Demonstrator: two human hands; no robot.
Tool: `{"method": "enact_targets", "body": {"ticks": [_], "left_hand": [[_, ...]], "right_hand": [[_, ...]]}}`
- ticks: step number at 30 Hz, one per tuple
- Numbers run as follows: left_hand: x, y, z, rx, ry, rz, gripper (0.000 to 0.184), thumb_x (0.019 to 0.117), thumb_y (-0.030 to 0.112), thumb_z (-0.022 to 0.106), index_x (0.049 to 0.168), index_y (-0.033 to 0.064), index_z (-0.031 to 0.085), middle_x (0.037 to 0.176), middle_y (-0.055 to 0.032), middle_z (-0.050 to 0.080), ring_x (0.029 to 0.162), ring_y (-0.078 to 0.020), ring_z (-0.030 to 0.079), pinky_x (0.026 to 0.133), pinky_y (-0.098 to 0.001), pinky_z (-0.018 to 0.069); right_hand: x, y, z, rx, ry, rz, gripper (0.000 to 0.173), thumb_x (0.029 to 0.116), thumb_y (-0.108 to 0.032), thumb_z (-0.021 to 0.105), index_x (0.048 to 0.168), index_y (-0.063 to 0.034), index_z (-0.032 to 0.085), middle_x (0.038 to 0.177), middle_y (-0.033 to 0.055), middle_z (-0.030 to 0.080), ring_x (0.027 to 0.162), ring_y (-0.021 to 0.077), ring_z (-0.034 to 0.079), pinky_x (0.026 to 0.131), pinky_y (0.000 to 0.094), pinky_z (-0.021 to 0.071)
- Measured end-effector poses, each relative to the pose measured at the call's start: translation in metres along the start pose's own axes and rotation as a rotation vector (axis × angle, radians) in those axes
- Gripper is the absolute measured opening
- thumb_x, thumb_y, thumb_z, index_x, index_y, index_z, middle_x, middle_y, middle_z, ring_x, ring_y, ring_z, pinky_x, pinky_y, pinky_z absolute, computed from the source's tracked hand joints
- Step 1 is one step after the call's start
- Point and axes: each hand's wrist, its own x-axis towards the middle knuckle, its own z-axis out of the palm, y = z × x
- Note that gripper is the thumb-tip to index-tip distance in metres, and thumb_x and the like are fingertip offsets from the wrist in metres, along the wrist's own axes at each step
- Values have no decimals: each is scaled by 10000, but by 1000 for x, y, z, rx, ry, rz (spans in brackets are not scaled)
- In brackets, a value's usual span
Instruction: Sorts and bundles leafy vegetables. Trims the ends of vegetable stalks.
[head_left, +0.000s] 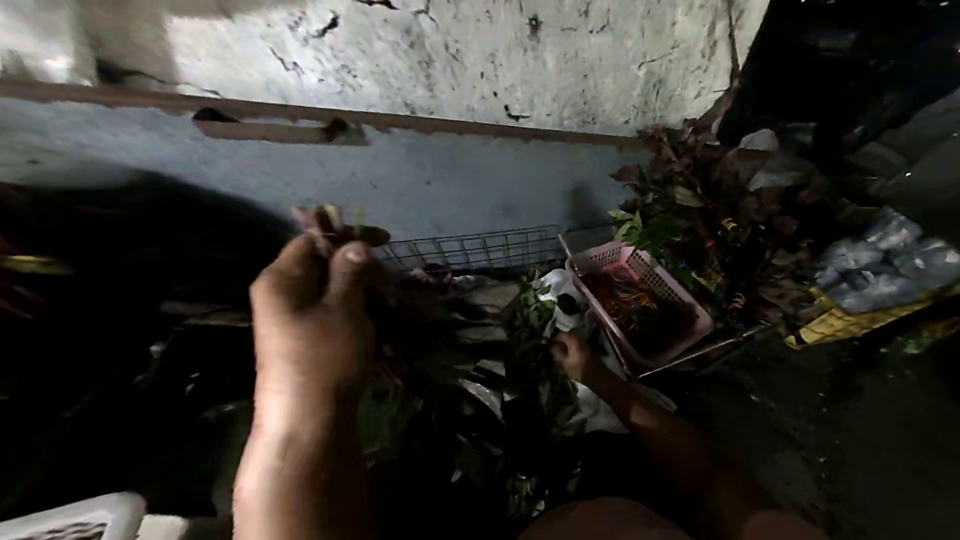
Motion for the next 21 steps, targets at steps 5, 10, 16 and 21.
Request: {"method": "enact_targets", "body": {"ticks": [5, 10, 16, 21], "left_hand": [[-19, -40, 31, 76, -107, -146, 298, 1106, 263, 449, 1272, 32, 538, 871, -73, 575, 667, -132, 568, 631, -370, 538], [-59, -98, 80, 40, -178, -339, 297, 1097, 206, 474, 1318, 29, 561, 976, -89, 649, 822, -124, 643, 770, -342, 560], [-100, -135, 108, 11, -306, -428, 307, 1092, 181, 465, 1333, 16, 559, 1007, -76, 659, 845, -98, 647, 784, -294, 556], [-105, -144, 109, -20, -359, -440, 321, 1093, 179, 459, 1350, 12, 554, 1116, -106, 653, 950, -114, 639, 871, -310, 535]], "right_hand": [[-11, -24, -94, -201, 394, 41, 332, 1078, -279, 502, 1301, -91, 659, 1301, 155, 667, 1185, 344, 650, 1014, 575, 511], [30, 46, -143, -339, 368, 405, 334, 1062, -250, 528, 1283, -37, 659, 1298, 229, 655, 1217, 419, 623, 1007, 634, 488], [33, 55, -139, -282, 238, 499, 428, 1011, -215, 625, 1352, 42, 585, 1368, 268, 599, 1309, 412, 560, 1097, 590, 430], [19, 55, -150, -52, 358, 343, 292, 1033, -217, 615, 1211, 9, 662, 1247, 255, 650, 1185, 401, 620, 1022, 590, 479]]}}
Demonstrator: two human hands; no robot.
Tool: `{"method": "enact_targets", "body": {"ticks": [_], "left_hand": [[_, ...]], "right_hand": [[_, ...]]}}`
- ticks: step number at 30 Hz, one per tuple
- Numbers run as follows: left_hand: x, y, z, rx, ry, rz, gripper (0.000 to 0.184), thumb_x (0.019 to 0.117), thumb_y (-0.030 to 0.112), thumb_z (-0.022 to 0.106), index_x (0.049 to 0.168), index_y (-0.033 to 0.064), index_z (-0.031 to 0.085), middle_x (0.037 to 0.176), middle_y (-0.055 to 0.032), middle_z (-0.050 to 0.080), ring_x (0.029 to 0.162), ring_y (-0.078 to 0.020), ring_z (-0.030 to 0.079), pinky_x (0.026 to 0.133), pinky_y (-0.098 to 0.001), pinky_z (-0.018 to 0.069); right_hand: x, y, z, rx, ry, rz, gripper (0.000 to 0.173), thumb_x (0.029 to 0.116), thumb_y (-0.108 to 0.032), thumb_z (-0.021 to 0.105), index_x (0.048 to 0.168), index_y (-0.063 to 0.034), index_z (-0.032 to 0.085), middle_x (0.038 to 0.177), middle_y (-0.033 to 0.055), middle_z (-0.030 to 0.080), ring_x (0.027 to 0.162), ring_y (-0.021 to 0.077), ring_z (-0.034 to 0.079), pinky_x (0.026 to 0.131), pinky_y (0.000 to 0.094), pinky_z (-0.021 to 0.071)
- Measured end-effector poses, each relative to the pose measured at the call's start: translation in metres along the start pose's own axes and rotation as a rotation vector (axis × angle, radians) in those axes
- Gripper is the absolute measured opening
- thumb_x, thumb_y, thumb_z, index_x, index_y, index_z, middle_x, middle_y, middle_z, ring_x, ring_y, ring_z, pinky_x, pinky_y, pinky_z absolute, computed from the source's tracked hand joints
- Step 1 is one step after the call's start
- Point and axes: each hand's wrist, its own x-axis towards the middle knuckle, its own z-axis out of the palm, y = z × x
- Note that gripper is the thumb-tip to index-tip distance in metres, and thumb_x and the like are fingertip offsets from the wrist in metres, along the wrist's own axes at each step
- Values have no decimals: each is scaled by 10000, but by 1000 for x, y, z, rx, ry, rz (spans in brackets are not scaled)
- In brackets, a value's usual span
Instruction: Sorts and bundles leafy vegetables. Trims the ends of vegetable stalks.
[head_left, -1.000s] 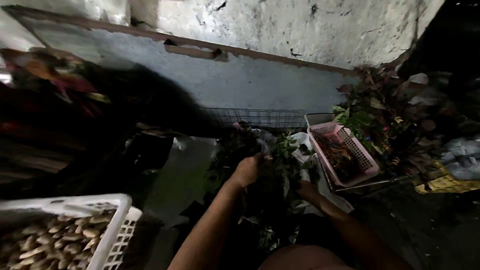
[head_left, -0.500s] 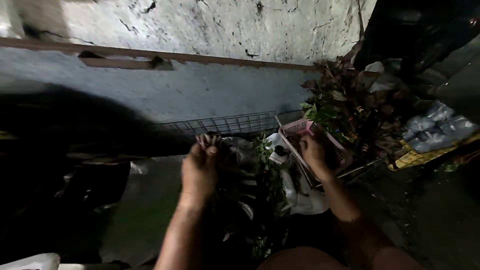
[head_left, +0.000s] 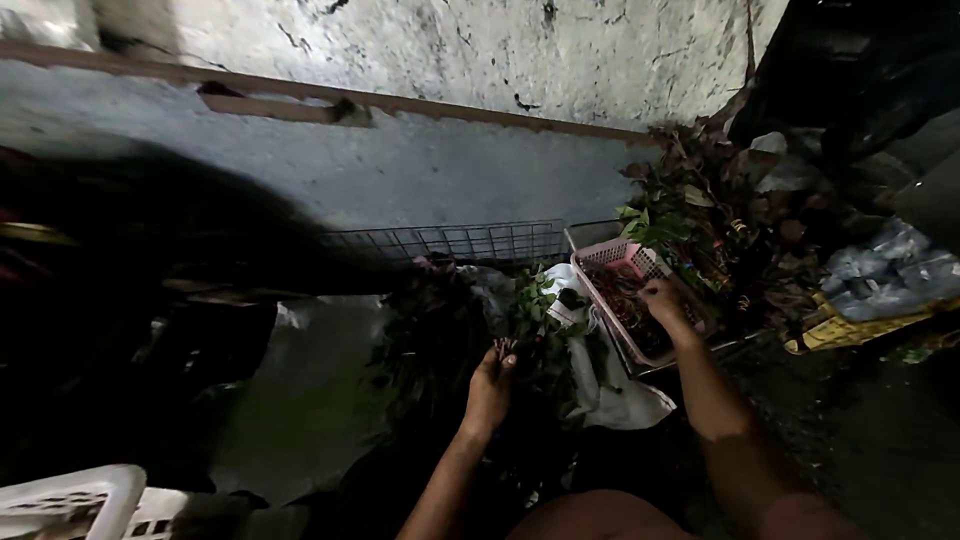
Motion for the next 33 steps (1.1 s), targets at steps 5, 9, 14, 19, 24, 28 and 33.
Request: {"method": "enact_targets", "body": {"ticks": [5, 9, 14, 19, 24, 28, 33], "left_hand": [[1, 4, 0, 30, -43, -22, 326, 1084, 221, 498, 1318, 7, 575, 1069, -112, 658, 913, -120, 645, 849, -319, 545], [5, 8, 5, 52, -134, -65, 328, 1096, 240, 478, 1319, 17, 568, 1044, -110, 649, 860, -141, 638, 807, -333, 548], [11, 7, 13, 102, -192, -40, 392, 1091, 260, 496, 1399, 19, 522, 1195, -175, 659, 1045, -227, 671, 948, -412, 547], [12, 12, 22, 202, -247, -7, 720, 1047, 193, 574, 1608, 31, 154, 1303, -217, 629, 1175, -300, 656, 1036, -472, 522], [12, 12, 12, 124, -186, 34, 866, 1010, 111, 610, 1633, 48, 12, 1250, -209, 656, 1116, -253, 683, 1017, -422, 538], [23, 0, -2, -63, 25, -45, 544, 1024, 209, 641, 1465, -10, 409, 1161, -198, 680, 1031, -246, 692, 949, -435, 558], [27, -16, 5, -437, 72, -145, 256, 975, 166, 708, 1120, -38, 656, 932, -120, 689, 777, -162, 674, 741, -331, 593]], "right_hand": [[-7, 0, -16, 704, 31, -17, 312, 1005, -168, 637, 1266, -2, 597, 1093, 143, 696, 883, 210, 669, 765, 370, 559], [-19, -10, -20, 1038, -60, -20, 227, 1025, -147, 566, 1226, -43, 585, 1086, 79, 699, 845, 159, 675, 779, 336, 571], [-80, -61, 3, 600, -405, -413, 391, 987, 3, 490, 1364, -71, 560, 1316, 106, 671, 856, 196, 705, 722, 366, 596], [-115, -104, 50, 0, -715, -599, 758, 876, -256, 828, 1516, -200, 426, 1275, 130, 665, 889, 245, 705, 779, 448, 599], [-122, -101, 85, 163, -832, -430, 667, 871, -185, 819, 1405, -34, 450, 1178, 178, 645, 795, 218, 694, 674, 374, 606], [-161, -82, 90, 344, -884, -527, 409, 930, -189, 741, 1177, 57, 527, 967, 122, 648, 761, 170, 674, 716, 338, 605], [-169, -69, 85, 1050, -771, -475, 782, 840, -642, 708, 1364, -68, 625, 1400, 84, 631, 1237, 231, 622, 965, 429, 554]]}}
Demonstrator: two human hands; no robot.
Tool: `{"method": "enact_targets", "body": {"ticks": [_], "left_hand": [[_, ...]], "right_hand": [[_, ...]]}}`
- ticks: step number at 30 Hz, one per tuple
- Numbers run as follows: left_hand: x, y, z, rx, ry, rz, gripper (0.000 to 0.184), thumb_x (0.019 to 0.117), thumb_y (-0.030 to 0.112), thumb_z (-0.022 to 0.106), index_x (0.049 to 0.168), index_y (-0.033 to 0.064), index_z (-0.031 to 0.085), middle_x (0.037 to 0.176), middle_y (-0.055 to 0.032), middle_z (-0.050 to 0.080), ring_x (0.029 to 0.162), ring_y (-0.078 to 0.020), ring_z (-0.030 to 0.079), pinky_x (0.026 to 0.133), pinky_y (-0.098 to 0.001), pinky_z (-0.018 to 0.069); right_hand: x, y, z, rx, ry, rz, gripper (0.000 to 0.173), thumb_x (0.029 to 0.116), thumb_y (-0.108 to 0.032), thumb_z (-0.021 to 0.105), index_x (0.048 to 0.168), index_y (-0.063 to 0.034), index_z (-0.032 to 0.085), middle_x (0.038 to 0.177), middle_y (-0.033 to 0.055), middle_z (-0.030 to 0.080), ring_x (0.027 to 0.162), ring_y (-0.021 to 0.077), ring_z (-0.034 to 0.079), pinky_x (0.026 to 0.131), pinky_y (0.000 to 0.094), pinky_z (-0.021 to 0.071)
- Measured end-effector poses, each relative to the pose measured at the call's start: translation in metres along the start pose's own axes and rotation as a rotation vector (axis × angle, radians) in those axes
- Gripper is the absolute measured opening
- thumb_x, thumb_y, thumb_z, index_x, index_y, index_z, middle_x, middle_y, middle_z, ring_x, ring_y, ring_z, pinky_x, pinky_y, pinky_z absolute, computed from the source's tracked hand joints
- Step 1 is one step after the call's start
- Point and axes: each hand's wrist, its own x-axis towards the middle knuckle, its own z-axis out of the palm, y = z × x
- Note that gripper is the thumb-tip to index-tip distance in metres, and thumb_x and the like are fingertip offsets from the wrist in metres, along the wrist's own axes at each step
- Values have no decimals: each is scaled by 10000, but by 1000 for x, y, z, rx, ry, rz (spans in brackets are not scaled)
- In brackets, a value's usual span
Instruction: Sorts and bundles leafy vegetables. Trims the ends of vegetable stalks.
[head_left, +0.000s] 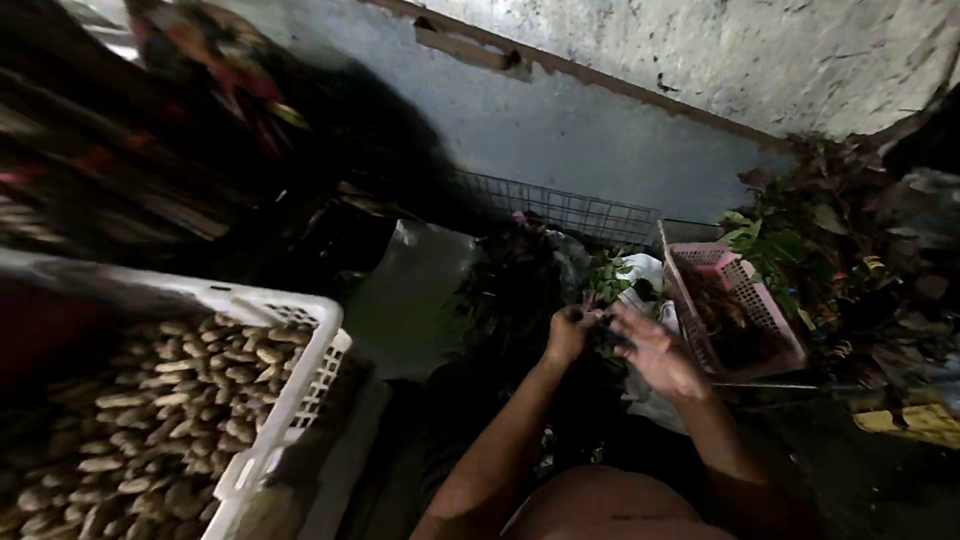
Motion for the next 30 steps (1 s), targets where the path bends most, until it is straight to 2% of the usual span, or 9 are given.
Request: {"method": "enact_targets", "body": {"ticks": [3, 6, 8, 11, 16, 22, 24, 27, 30], "left_hand": [[-13, 5, 3, -118, -307, 35, 222, 1014, 128, 626, 1171, -29, 639, 889, -56, 675, 754, -120, 646, 732, -291, 573], [-21, 1, 10, 27, -507, 31, 241, 1051, 124, 548, 1222, -19, 641, 882, -12, 666, 753, -74, 630, 743, -255, 556], [-26, -1, 16, 94, -458, -7, 194, 1043, 105, 556, 1185, -4, 630, 852, -3, 638, 714, -56, 602, 697, -240, 536], [-33, 10, 12, 16, -223, 0, 261, 1030, 38, 517, 1274, -24, 587, 1053, -62, 652, 910, -57, 615, 834, -253, 539], [-10, 17, -4, -133, -74, 5, 266, 1089, 174, 495, 1273, -14, 536, 878, -99, 680, 740, -156, 677, 716, -320, 595], [-26, 1, -3, 105, -359, 27, 264, 1090, 193, 484, 1203, 34, 661, 818, -44, 680, 635, -111, 614, 581, -273, 540], [-31, 0, 6, 167, -281, 54, 234, 1036, 133, 537, 1219, 15, 622, 843, -52, 674, 656, -97, 621, 585, -263, 548], [-57, 68, 9, 303, -193, -91, 335, 1057, 22, 419, 1351, -123, 485, 1217, -165, 620, 1039, -83, 586, 973, -225, 466], [-36, 45, 3, 185, 102, 26, 325, 1092, 166, 429, 1249, -81, 570, 1008, -82, 633, 849, -33, 601, 823, -246, 526]], "right_hand": [[16, 17, -33, 48, 128, 88, 1032, 794, -759, 674, 1500, -37, 459, 1525, 118, 512, 1379, 278, 512, 1067, 514, 488], [24, 10, -33, -342, 77, 26, 590, 1010, -479, 563, 1246, 60, 614, 1215, 141, 688, 1116, 221, 662, 960, 399, 560], [27, -2, -10, -790, 35, -90, 201, 972, -164, 657, 1035, 9, 738, 1056, 97, 731, 1047, 163, 682, 956, 352, 562], [21, 2, 23, -1155, -138, -419, 291, 913, -342, 735, 1141, -173, 798, 1220, -10, 743, 1327, 263, 564, 1153, 589, 344], [24, 10, 19, -493, 25, -98, 657, 998, -333, 595, 1550, -24, 420, 1619, 114, 404, 1499, 216, 368, 1228, 424, 339], [51, -10, 9, -627, 29, 54, 279, 992, -157, 647, 1177, 48, 686, 1116, 143, 721, 1015, 188, 694, 922, 371, 578], [46, -15, 26, -1003, -20, -100, 178, 915, -194, 749, 1020, -55, 788, 1052, 78, 756, 1080, 168, 681, 1038, 392, 511], [33, -8, 47, -1175, -164, -456, 249, 880, -176, 779, 1124, -141, 809, 1213, 15, 752, 1334, 271, 572, 1197, 623, 272], [26, -11, 44, -759, -93, -288, 537, 900, -87, 744, 1385, 85, 589, 1490, 213, 546, 1461, 310, 435, 1241, 480, 286]]}}
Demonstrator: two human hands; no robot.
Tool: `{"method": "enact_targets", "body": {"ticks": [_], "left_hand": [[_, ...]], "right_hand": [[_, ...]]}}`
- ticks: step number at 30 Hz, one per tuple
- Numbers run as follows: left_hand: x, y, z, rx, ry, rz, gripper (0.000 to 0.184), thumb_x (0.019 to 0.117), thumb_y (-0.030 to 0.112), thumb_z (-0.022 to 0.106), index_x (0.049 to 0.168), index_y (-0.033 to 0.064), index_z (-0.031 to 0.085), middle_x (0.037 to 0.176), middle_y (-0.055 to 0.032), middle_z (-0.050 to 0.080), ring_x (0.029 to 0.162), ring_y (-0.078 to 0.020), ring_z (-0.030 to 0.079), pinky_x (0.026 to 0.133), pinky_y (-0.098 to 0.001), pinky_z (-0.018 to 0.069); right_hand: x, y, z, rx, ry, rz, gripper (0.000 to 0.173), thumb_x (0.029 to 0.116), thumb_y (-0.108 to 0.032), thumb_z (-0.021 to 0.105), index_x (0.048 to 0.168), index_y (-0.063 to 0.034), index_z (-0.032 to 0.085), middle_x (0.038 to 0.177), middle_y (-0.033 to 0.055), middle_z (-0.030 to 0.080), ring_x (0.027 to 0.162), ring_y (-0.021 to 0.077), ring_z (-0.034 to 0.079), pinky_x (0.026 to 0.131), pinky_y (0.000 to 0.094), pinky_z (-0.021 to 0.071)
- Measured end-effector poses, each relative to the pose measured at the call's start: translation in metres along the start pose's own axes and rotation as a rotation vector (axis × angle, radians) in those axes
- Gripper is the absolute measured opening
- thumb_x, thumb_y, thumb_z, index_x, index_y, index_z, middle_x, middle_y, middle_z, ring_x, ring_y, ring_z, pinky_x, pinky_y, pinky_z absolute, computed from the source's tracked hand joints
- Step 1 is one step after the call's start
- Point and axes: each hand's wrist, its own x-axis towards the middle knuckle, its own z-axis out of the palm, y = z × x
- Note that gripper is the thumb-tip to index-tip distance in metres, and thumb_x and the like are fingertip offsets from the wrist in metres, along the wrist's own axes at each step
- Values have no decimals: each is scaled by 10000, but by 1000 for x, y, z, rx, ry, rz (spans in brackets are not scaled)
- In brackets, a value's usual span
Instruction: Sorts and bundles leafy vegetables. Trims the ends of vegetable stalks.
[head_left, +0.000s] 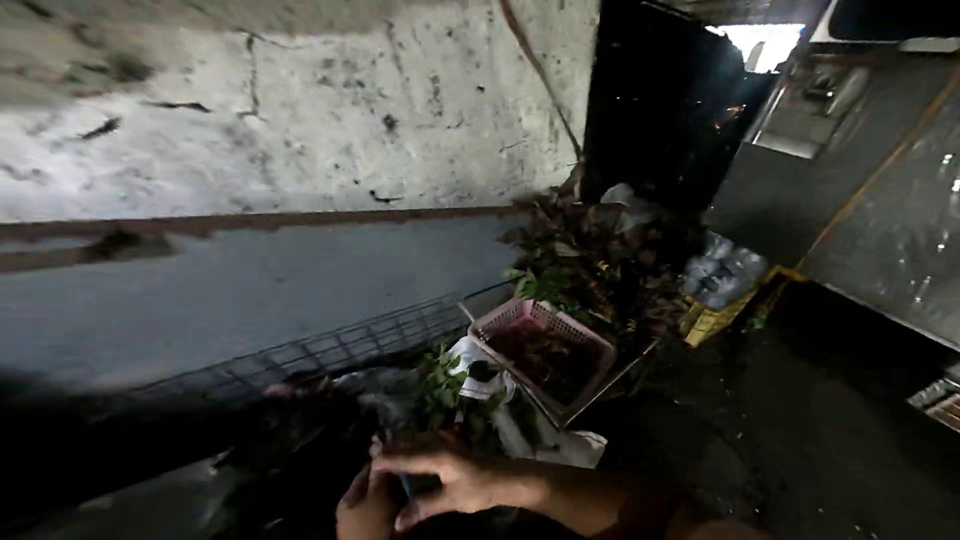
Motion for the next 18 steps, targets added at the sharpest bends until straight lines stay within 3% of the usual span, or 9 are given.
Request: {"method": "enact_targets", "body": {"ticks": [2, 4, 6, 8, 10, 12, 13, 15, 18], "left_hand": [[12, -19, 2, -167, 12, 93, 233, 1090, 208, 449, 1129, 31, 596, 791, 51, 625, 655, -12, 617, 620, -223, 567], [6, -21, 5, -250, -163, 141, 229, 1092, 177, 421, 1078, 58, 617, 743, 56, 655, 614, -61, 634, 585, -246, 577], [1, -23, 11, -210, -327, 139, 259, 1074, 128, 405, 1012, 59, 647, 706, 52, 663, 579, -70, 621, 567, -239, 561], [-5, -20, 15, -129, -398, 92, 209, 1035, 72, 439, 974, 59, 639, 655, 50, 633, 551, -62, 596, 548, -234, 542], [-12, -16, 15, -105, -354, 113, 154, 996, 29, 458, 1079, 42, 587, 730, 68, 618, 619, 11, 587, 599, -183, 535], [-13, -16, 7, -204, -292, 198, 246, 1031, 37, 382, 1227, -50, 502, 924, 49, 585, 819, 82, 558, 756, -124, 496], [-7, -17, 7, -295, -227, 224, 226, 1043, 80, 359, 1179, 0, 521, 907, 83, 626, 817, 111, 585, 743, -100, 508], [4, -14, 10, -303, -42, 202, 217, 1081, 123, 417, 1181, -4, 561, 904, 64, 625, 794, 55, 610, 738, -158, 541], [4, -7, 13, -246, -29, 244, 179, 1085, 146, 432, 1114, 49, 579, 833, 66, 631, 721, -10, 629, 687, -209, 570]], "right_hand": [[-2, 5, -14, 437, 86, 256, 558, 1015, -69, 584, 1526, 65, 405, 1588, 186, 429, 1472, 230, 418, 1230, 396, 340], [3, 16, -21, 625, 185, 352, 450, 1052, -102, 509, 1473, 51, 469, 1436, 165, 578, 1288, 192, 577, 1108, 377, 468], [14, 17, -30, 463, 153, 409, 343, 1046, -138, 551, 1310, 77, 586, 1172, 161, 686, 1012, 183, 661, 907, 369, 550], [22, 12, -32, 22, 36, 366, 287, 1003, -224, 660, 1066, 53, 699, 963, 145, 705, 870, 206, 672, 843, 400, 555], [17, 7, -20, -289, -37, 120, 219, 978, -265, 688, 965, -74, 796, 999, 64, 758, 1059, 203, 673, 1104, 487, 401], [10, 7, -6, -282, 26, -189, 134, 925, -129, 712, 987, -99, 827, 1071, 67, 776, 1196, 267, 656, 1188, 590, 294], [8, 5, -3, -185, 72, -254, 168, 900, -71, 716, 1033, -48, 816, 1128, 121, 764, 1253, 318, 628, 1201, 579, 292], [3, -2, -4, 138, 169, -137, 358, 893, 18, 699, 1247, 79, 698, 1360, 238, 643, 1397, 342, 511, 1232, 483, 310], [5, 0, -14, 619, 257, 150, 450, 1034, -37, 518, 1464, 88, 482, 1517, 190, 516, 1421, 210, 482, 1206, 377, 377]]}}
